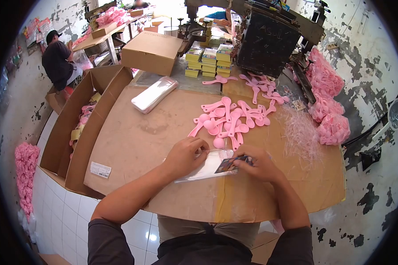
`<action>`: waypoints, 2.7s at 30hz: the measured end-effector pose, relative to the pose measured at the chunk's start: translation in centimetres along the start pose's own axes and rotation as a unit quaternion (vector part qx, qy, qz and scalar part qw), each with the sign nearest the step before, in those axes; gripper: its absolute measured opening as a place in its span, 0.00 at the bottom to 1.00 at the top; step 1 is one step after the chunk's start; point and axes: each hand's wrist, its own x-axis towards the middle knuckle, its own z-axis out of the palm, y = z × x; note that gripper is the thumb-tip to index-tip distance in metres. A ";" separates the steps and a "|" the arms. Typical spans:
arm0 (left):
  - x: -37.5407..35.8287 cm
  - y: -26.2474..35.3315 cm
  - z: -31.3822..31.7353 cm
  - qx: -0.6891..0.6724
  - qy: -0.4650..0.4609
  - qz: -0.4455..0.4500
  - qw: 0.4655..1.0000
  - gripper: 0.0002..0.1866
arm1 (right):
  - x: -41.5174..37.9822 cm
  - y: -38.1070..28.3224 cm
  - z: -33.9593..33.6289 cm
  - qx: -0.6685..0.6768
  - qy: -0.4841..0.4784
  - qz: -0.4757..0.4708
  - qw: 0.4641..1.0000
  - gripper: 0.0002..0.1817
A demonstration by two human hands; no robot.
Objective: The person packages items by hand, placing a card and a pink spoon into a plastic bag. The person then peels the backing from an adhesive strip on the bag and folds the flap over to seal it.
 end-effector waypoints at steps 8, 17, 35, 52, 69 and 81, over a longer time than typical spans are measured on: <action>0.1 -0.3 -0.3 -0.167 0.056 -0.053 0.983 0.05 | 0.3 -0.5 1.5 -0.091 0.002 -0.016 0.996 0.15; 0.3 0.3 -1.1 -0.413 0.006 -0.166 0.896 0.10 | 0.2 0.1 2.1 -0.076 0.040 -0.023 0.996 0.18; 0.6 0.8 -2.5 -0.430 0.026 -0.156 0.889 0.15 | 0.5 0.0 2.2 -0.064 0.037 -0.026 0.997 0.19; 0.6 1.7 -1.3 -0.389 -0.001 -0.151 0.909 0.19 | 0.9 -0.2 1.9 0.230 0.221 0.021 0.947 0.18; -0.3 2.1 -0.3 -0.285 -0.056 -0.136 0.947 0.17 | 1.7 -1.1 4.0 0.241 0.183 0.015 0.953 0.16; -0.5 2.4 -0.1 -0.394 -0.032 -0.147 0.907 0.18 | 2.3 -1.8 4.3 0.014 0.111 -0.029 0.993 0.16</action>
